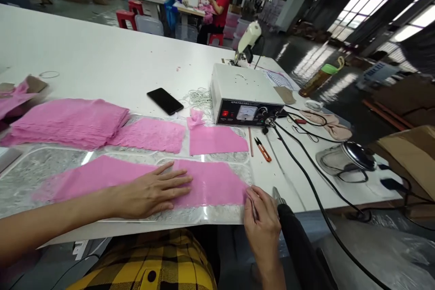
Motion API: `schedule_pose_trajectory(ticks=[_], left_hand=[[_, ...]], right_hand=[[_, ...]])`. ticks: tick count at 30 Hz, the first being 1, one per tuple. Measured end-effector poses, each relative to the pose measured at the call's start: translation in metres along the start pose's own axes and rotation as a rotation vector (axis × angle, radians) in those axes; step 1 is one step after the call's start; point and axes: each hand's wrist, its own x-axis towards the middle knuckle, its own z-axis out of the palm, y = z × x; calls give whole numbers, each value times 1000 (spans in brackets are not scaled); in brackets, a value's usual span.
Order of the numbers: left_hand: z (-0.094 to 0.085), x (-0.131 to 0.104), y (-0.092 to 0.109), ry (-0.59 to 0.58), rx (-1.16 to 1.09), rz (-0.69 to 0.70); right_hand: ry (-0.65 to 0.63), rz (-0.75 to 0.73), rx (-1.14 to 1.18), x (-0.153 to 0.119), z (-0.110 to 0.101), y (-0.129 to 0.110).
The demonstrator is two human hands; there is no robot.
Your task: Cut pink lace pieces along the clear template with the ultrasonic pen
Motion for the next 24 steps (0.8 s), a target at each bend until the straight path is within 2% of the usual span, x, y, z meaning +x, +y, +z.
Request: schedule_pose_trajectory(ticks=[3,7,17,24], left_hand=[[-1,-5,-4,-29,66,4],[-4,-11,-6,-6,135,20],[-12,-10,-11,-37,194,55],[-19,-6,-11,-49,137,52]], right_hand=[[25,38,5,-7,-1,7],[20,93,36,-13,-2,13],[43,135,129,-23,2,13],[-31,142,152,-29,2,17]])
